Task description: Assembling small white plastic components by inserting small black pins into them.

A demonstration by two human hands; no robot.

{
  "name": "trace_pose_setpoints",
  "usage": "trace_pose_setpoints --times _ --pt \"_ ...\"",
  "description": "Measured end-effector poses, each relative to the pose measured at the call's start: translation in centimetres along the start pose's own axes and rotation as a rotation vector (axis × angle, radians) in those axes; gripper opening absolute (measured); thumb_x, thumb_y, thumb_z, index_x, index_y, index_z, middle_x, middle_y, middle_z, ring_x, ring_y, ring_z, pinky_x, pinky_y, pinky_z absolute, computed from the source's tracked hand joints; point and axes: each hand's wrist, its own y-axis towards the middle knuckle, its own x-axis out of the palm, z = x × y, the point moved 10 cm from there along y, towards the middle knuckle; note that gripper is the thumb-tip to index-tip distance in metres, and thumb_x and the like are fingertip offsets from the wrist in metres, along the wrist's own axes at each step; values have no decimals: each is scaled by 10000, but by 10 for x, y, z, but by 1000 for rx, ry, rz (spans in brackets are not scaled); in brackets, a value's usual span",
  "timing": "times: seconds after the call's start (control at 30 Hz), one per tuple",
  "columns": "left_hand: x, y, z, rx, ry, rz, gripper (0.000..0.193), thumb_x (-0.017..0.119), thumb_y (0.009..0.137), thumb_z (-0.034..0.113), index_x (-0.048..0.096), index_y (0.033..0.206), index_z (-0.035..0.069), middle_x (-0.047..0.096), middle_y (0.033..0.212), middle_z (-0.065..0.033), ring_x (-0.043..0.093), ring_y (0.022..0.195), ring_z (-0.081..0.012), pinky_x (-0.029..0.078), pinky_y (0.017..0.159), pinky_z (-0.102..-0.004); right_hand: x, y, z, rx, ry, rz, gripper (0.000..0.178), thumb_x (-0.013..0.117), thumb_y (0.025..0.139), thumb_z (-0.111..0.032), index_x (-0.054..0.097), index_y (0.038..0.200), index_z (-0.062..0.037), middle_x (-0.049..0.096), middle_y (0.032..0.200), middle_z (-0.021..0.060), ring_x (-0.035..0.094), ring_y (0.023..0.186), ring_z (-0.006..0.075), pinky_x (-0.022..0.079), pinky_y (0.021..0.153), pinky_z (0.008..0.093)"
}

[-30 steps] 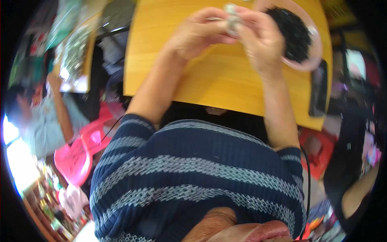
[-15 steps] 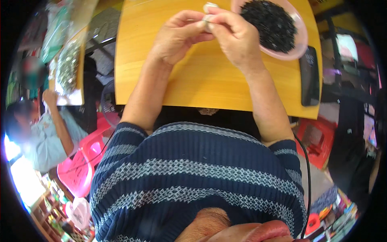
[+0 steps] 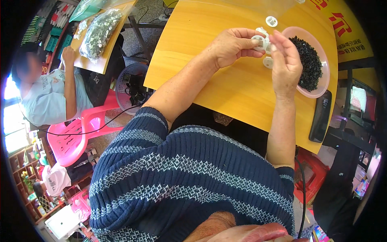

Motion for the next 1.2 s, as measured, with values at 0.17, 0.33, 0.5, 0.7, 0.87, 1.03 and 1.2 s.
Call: trace_pose_setpoints --times 0.17,0.33,0.5,0.7,0.87,1.03,1.2 --pt "-6 3 -2 -20 66 74 246 522 795 67 527 1020 -32 574 931 -126 594 793 -198 510 706 -250 -10 -20 -27 -128 -2 52 214 503 791 -22 507 1001 20 567 935 83 538 836 116 433 722 210" --pt "-13 -1 1 -18 141 126 269 516 791 46 507 1048 -32 574 927 -137 586 831 -235 509 718 -266 -7 -88 -27 20 -153 -204 220 486 774 -1 503 990 40 544 976 106 525 883 147 405 782 253" --pt "-10 -2 1 8 61 23 230 517 793 39 531 1012 -29 580 910 -136 598 787 -212 521 694 -260 -32 -212 0 572 114 -671 182 515 785 -84 541 938 12 566 922 85 544 850 186 425 749 278" --pt "-7 4 -1 24 99 -8 272 473 824 63 472 1077 -39 552 980 -167 569 885 -249 509 734 -264 -265 -298 0 953 -182 19 201 555 750 -105 554 905 22 604 770 85 569 681 157 451 678 260" --pt "2 10 -8 -5 73 27 226 488 814 49 522 1024 -27 575 921 -139 596 802 -210 521 691 -256 -237 -150 -59 229 -1255 171 568 618 685 -206 383 1157 6 384 1194 197 375 1111 281 294 926 346" --pt "-2 6 -17 -93 73 92 247 498 803 53 511 1040 -13 564 952 -97 580 819 -176 496 684 -247 -210 -112 -27 151 -1268 7 762 660 615 -198 263 1216 51 329 1211 257 337 1122 374 268 951 378" --pt "-7 -8 -15 -137 14 114 203 506 798 54 548 993 12 584 906 -72 587 767 -147 499 647 -240 -216 -122 -24 214 -1188 54 713 639 614 -115 273 1208 37 350 1194 226 339 1123 347 265 953 361"
